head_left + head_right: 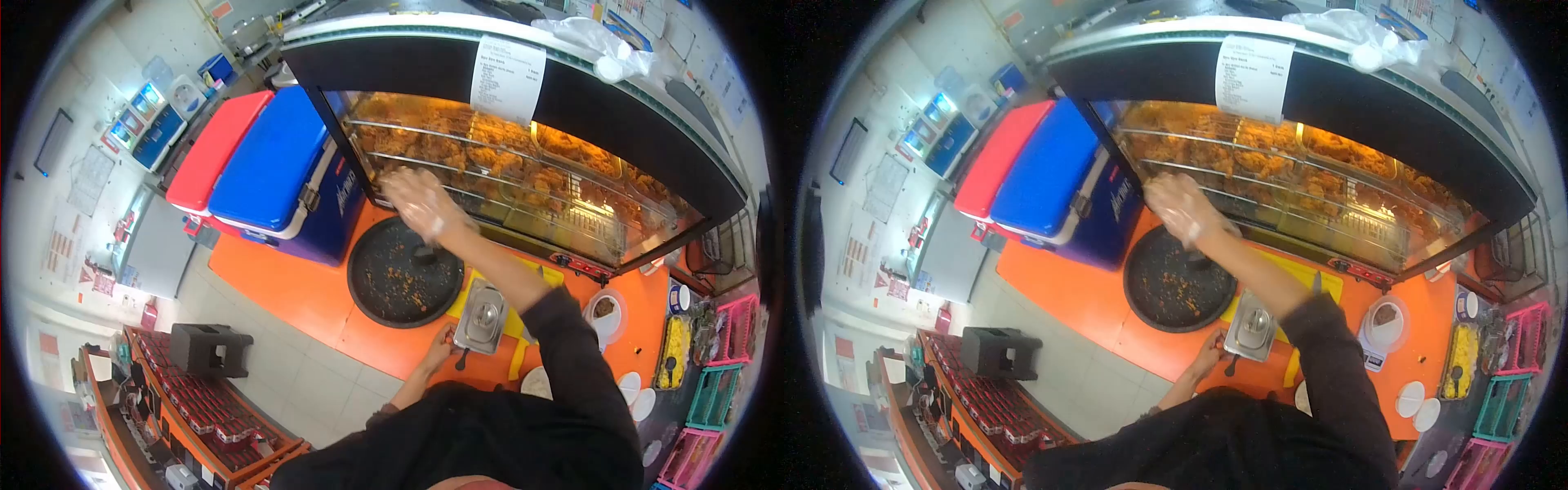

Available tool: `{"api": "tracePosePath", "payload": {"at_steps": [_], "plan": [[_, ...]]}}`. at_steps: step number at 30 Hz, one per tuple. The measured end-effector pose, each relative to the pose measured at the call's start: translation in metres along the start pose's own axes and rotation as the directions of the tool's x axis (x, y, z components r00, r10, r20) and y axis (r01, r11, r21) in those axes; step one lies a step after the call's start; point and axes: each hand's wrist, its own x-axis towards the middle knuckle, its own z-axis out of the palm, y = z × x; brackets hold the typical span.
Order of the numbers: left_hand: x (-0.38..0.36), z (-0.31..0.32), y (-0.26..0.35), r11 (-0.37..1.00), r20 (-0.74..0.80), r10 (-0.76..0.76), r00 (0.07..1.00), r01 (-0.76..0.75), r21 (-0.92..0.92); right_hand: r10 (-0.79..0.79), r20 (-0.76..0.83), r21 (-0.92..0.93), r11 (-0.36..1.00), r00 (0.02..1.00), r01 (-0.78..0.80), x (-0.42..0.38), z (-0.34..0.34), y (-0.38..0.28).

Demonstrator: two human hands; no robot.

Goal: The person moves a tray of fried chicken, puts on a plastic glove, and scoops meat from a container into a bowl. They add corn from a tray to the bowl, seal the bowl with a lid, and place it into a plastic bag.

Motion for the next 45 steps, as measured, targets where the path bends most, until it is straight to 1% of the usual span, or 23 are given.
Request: {"api": "tracePosePath", "payload": {"at_steps": [3, 4, 6, 7, 8, 9, 13, 15, 16, 17, 19, 22, 27, 30, 31, 33, 35, 37, 39, 41, 42, 44, 45], "plan": [[-0.028, -0.007, 0.015, 1.000, -0.053, -0.003, 0.999, 0.002, -0.017, -0.250, 0.239, -0.204, 0.932, 0.938, 0.300, 0.094, 0.062, 0.021], [-0.039, -0.011, 0.020, 1.000, -0.083, 0.008, 0.997, -0.009, -0.010, -0.243, 0.213, -0.221, 0.931, 0.946, 0.289, 0.109, 0.080, 0.023], [-0.051, -0.015, 0.034, 0.999, -0.114, 0.053, 0.992, -0.054, -0.002, 0.004, 0.464, -0.049, 0.999, 0.886, 0.021, 0.140, 0.100, 0.029], [-0.061, -0.019, 0.046, 0.999, -0.130, 0.049, 0.990, -0.052, -0.016, -0.016, 0.444, -0.054, 0.998, 0.896, 0.044, 0.149, 0.097, 0.030], [-0.073, -0.026, 0.054, 0.998, -0.148, 0.041, 0.988, -0.046, -0.035, -0.246, 0.455, -0.162, 0.922, 0.856, 0.352, 0.149, 0.094, 0.032], [-0.079, -0.036, 0.059, 0.996, -0.155, 0.069, 0.985, -0.076, -0.039, -0.445, 0.491, -0.268, 0.741, 0.749, 0.616, 0.151, 0.091, 0.035], [-0.101, -0.060, 0.076, 0.995, -0.148, 0.096, 0.984, -0.094, 0.023, -0.376, 0.405, -0.248, 0.833, 0.834, 0.495, 0.150, 0.097, 0.053], [-0.102, -0.060, 0.093, 0.992, -0.145, 0.128, 0.981, -0.128, 0.004, -0.569, 0.436, -0.215, 0.687, 0.697, 0.695, 0.155, 0.088, 0.064], [-0.102, -0.057, 0.103, 0.993, -0.131, 0.114, 0.985, -0.112, 0.021, -0.656, 0.323, -0.119, 0.687, 0.682, 0.717, 0.158, 0.087, 0.070], [-0.097, -0.057, 0.113, 0.994, -0.115, 0.107, 0.988, -0.103, 0.045, -0.566, 0.380, -0.046, 0.779, 0.732, 0.626, 0.165, 0.106, 0.070], [-0.090, -0.059, 0.118, 0.989, -0.072, 0.148, 0.986, -0.146, 0.035, -0.559, 0.451, -0.066, 0.756, 0.696, 0.651, 0.166, 0.082, 0.060], [-0.085, -0.054, 0.134, 0.986, -0.071, 0.168, 0.983, -0.168, 0.003, -0.470, 0.475, -0.118, 0.804, 0.744, 0.583, 0.166, 0.079, 0.050], [-0.096, -0.050, 0.148, 0.978, -0.073, 0.190, 0.979, -0.195, -0.068, -0.507, 0.498, -0.057, 0.791, 0.703, 0.610, 0.158, 0.078, 0.052], [-0.102, -0.059, 0.156, 0.970, -0.043, 0.242, 0.969, -0.241, 0.014, -0.603, 0.268, -0.038, 0.773, 0.751, 0.634, 0.128, 0.099, 0.069], [-0.104, -0.061, 0.165, 0.968, -0.017, 0.249, 0.968, -0.248, 0.039, -0.596, 0.274, -0.014, 0.782, 0.755, 0.623, 0.114, 0.099, 0.072], [-0.112, -0.057, 0.188, 0.976, -0.002, 0.204, 0.979, -0.203, 0.079, -0.389, 0.419, 0.100, 0.918, 0.820, 0.385, 0.085, 0.085, 0.079], [-0.110, -0.065, 0.200, 0.976, 0.031, 0.176, 0.984, -0.179, 0.127, -0.356, 0.334, 0.080, 0.933, 0.873, 0.350, 0.054, 0.031, 0.088], [-0.109, -0.064, 0.213, 0.977, 0.062, 0.156, 0.986, -0.163, 0.141, -0.163, 0.451, 0.172, 0.981, 0.877, 0.093, 0.028, -0.005, 0.098], [-0.108, -0.064, 0.226, 0.979, 0.117, 0.134, 0.984, -0.150, 0.137, 0.002, 0.466, 0.160, 0.983, 0.885, -0.087, -0.006, -0.022, 0.111], [-0.108, -0.063, 0.241, 0.980, 0.134, 0.081, 0.988, -0.103, 0.171, -0.035, 0.618, 0.050, 0.999, 0.786, 0.006, -0.031, -0.042, 0.123], [-0.107, -0.060, 0.248, 0.976, 0.173, 0.076, 0.982, -0.109, 0.186, -0.032, 0.634, 0.058, 0.998, 0.773, -0.006, -0.046, -0.056, 0.124], [-0.097, -0.056, 0.263, 0.974, 0.219, 0.069, 0.973, -0.114, 0.198, -0.130, 0.600, -0.019, 0.984, 0.789, 0.177, -0.066, -0.085, 0.123], [-0.093, -0.056, 0.270, 0.975, 0.267, 0.021, 0.963, -0.079, 0.209, -0.126, 0.606, -0.018, 0.985, 0.785, 0.172, -0.071, -0.094, 0.119]]}}
